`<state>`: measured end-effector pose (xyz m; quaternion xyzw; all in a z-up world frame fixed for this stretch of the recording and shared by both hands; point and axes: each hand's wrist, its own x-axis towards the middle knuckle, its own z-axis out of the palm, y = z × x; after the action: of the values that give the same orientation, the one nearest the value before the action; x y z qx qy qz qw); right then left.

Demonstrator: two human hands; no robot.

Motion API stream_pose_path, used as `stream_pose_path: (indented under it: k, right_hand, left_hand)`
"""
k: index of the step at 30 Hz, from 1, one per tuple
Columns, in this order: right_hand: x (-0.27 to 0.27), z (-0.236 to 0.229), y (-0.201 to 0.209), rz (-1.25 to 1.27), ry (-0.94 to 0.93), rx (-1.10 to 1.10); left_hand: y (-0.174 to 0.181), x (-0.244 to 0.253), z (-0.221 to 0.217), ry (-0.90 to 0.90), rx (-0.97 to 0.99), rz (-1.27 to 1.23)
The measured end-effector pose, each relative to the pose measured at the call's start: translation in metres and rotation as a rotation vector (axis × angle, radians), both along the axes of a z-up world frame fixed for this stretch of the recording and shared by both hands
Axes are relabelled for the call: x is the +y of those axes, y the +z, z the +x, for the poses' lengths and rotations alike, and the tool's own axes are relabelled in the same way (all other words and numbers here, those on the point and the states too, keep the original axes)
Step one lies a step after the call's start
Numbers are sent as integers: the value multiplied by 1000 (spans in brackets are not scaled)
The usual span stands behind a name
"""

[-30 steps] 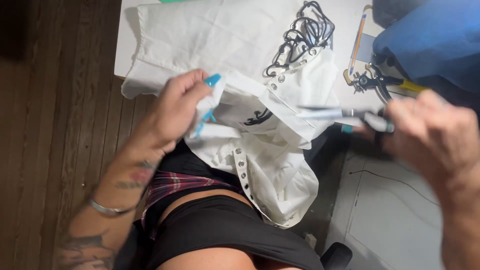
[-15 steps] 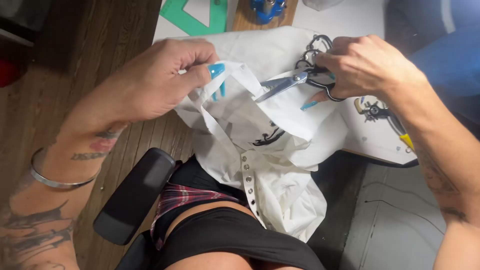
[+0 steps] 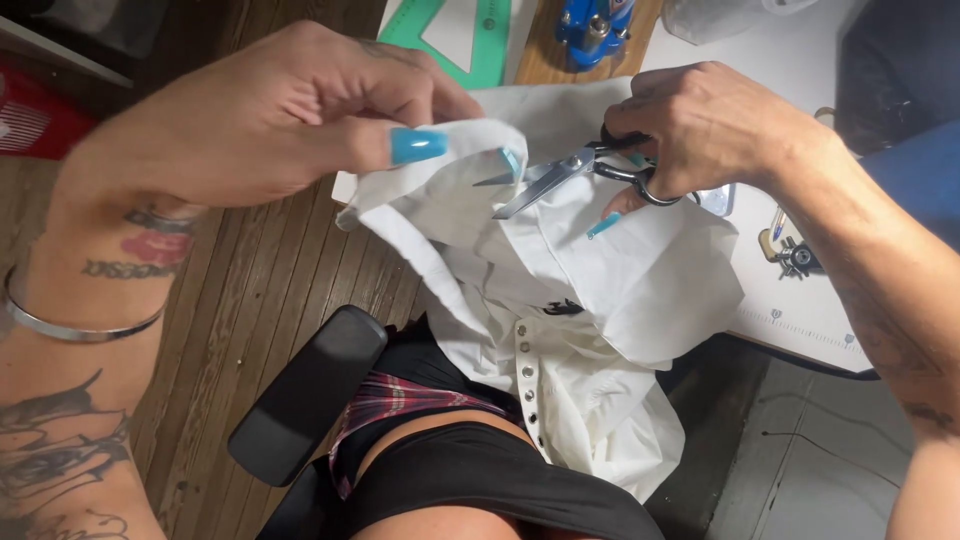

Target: Cutting and marking a white garment with eyelets on a workbench.

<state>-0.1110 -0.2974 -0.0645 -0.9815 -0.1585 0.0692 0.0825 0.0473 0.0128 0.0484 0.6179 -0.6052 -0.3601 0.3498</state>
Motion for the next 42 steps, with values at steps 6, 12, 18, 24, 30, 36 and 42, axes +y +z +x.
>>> stream_pose_path:
  k: [6, 12, 18, 24, 30, 36, 42]
  right_hand:
    - [4, 14, 5, 162, 26, -73]
    - [12, 11, 17, 171, 126, -200]
    - [10, 3, 20, 258, 60, -154]
    - [17, -1, 25, 262, 37, -92]
    - [9, -5, 10, 352, 130, -132]
    - [10, -22, 8, 328, 86, -179]
    - [5, -140, 9, -94, -172, 137]
  left_hand:
    - [5, 18, 19, 6, 100, -81]
    - [1, 25, 33, 0, 254, -178]
    - [1, 30, 29, 339, 362, -46]
    - [-15, 45, 41, 240, 385, -179]
    - [-16, 41, 47, 41, 473, -248]
    - [-8, 51, 38, 357, 381, -213]
    - [-73, 228, 107, 434, 288, 212]
